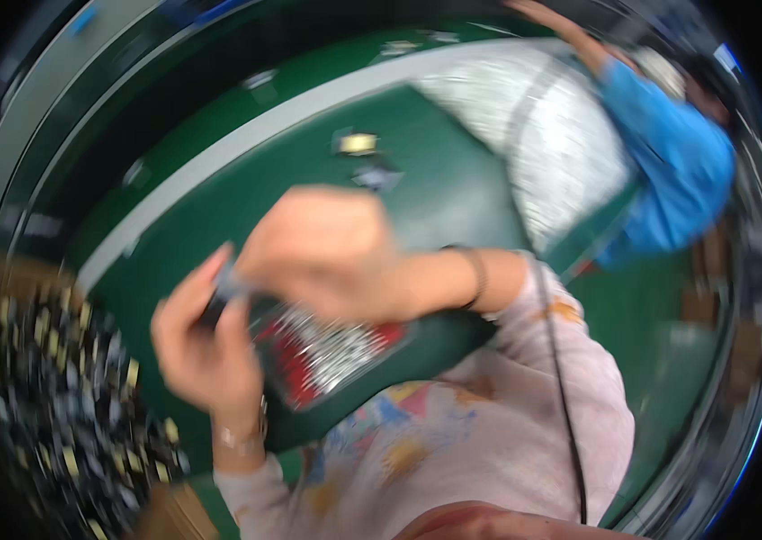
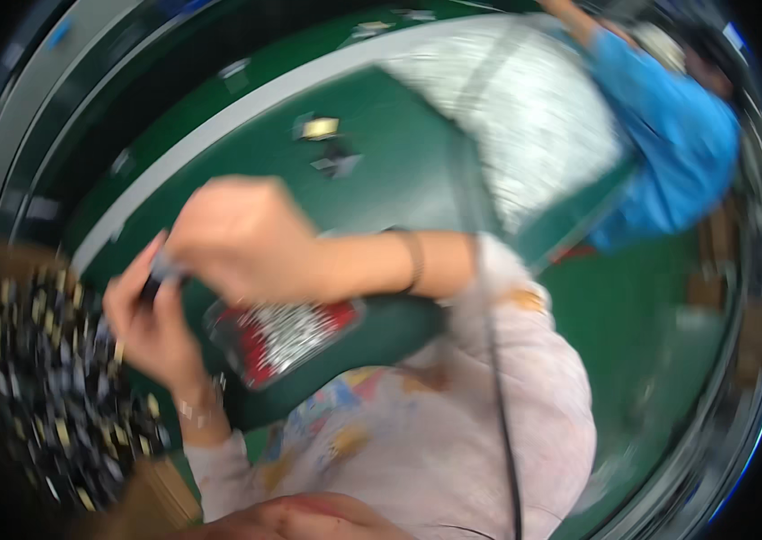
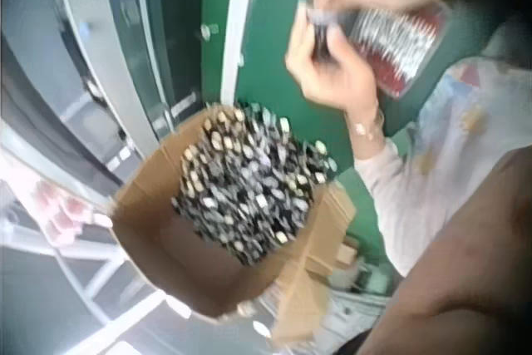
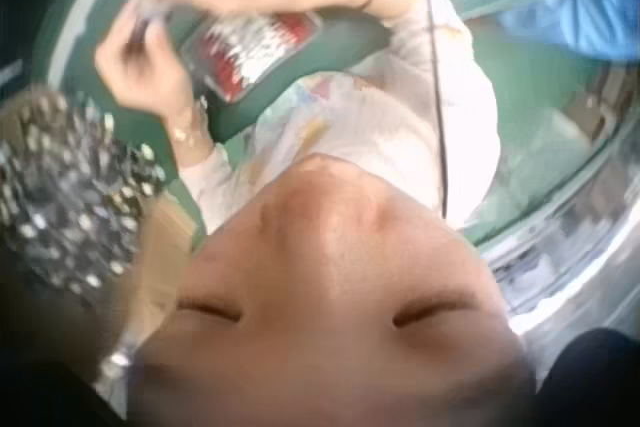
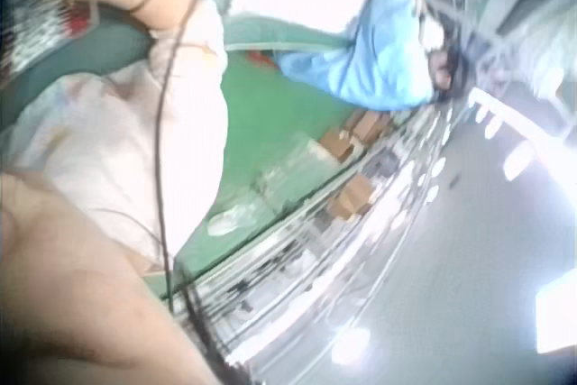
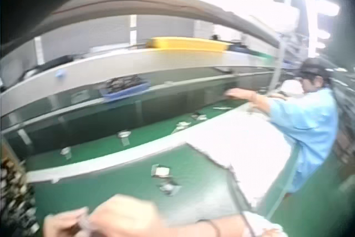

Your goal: The person assembles electronic components by inserting a wire into a small gray plastic part using a metal tool and then joining it with a black component.

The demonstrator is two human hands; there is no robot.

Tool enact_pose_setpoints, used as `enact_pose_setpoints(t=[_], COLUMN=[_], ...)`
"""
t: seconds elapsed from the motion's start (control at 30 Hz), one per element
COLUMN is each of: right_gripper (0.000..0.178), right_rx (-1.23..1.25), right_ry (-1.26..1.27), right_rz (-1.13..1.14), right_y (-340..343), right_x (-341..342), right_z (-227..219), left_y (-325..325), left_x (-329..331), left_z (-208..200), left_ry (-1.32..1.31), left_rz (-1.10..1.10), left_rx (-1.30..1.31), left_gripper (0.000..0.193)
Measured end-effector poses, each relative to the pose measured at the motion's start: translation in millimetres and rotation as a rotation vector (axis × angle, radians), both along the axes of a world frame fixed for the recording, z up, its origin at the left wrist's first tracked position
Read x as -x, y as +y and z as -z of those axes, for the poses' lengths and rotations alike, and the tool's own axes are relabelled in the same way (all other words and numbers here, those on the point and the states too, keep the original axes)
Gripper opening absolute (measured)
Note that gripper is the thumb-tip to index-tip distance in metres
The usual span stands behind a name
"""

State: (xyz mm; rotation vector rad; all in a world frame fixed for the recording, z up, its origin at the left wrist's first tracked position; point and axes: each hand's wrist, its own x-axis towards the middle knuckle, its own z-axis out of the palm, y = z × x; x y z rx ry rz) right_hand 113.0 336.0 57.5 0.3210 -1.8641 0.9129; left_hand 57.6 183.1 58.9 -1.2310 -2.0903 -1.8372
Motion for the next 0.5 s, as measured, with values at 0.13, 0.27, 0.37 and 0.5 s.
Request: enact_pose_setpoints(t=[0.13,0.27,0.37,0.5], right_gripper=[0.010,0.017,0.026,0.050], right_rx=[0.306,0.689,0.970,1.028], right_ry=[-0.558,-0.749,-0.863,-0.842], right_rz=[-0.291,-0.215,-0.263,-0.138], right_y=[26,66,93,105], right_x=[71,146,195,198], right_z=[25,49,79,79], left_y=[-26,-86,-130,-172], left_x=[33,51,75,126], left_z=[17,40,47,48], left_ry=[0.229,0.328,0.388,0.451], left_rz=[-0.261,-0.415,-0.586,-0.795], left_rx=[0.368,0.697,0.879,1.133], left_gripper=[0.044,0.046,0.033,0.023])
